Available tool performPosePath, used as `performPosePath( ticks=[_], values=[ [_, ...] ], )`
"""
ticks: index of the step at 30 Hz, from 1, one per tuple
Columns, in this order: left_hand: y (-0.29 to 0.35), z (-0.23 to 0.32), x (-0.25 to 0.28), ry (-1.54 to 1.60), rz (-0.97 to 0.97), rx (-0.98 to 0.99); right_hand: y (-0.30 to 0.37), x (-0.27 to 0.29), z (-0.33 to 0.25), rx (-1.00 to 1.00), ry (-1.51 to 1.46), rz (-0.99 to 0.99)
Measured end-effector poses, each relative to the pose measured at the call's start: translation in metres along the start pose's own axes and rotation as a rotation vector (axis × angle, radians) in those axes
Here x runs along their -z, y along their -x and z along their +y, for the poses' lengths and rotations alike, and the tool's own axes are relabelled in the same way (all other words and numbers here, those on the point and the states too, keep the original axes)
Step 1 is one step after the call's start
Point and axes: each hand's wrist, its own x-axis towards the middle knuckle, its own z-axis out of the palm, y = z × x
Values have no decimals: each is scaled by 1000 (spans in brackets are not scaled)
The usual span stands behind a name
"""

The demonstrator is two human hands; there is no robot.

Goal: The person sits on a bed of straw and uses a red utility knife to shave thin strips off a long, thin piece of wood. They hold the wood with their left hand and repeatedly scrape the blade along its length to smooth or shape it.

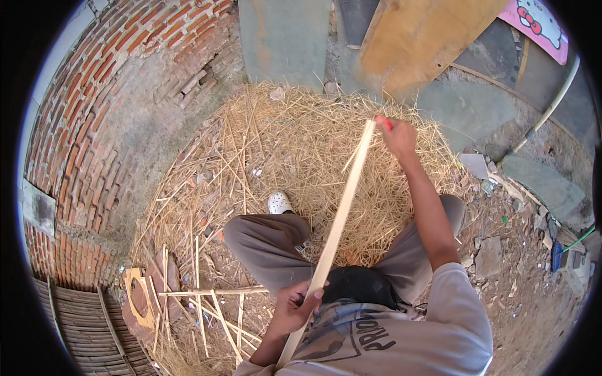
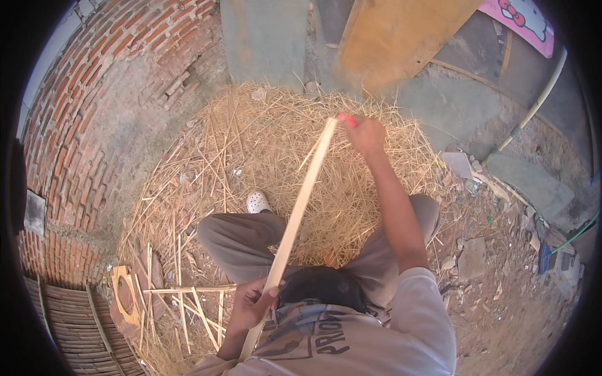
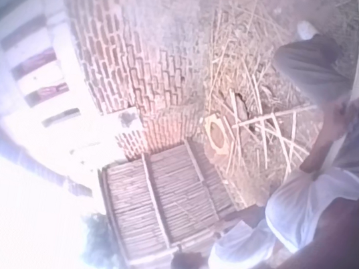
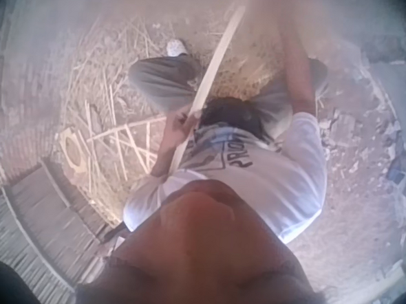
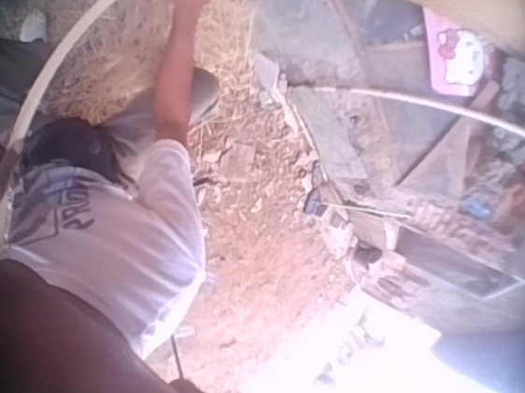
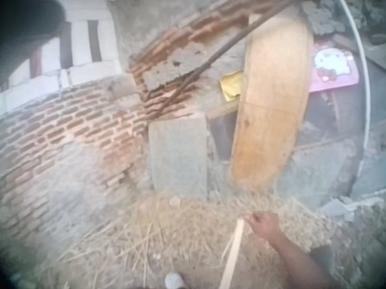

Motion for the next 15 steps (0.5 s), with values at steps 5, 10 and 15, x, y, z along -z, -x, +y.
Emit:
performPosePath(
  ticks=[5, 10, 15],
  values=[
    [11, -8, -1, -30, -4, 69, -22, 23, 19, -308, -146, 38],
    [-16, -2, 15, 35, 239, -54, 63, 26, -60, 155, -60, -260],
    [-32, 5, 17, 28, 240, -102, 134, 27, -105, 638, -92, -348]
  ],
)
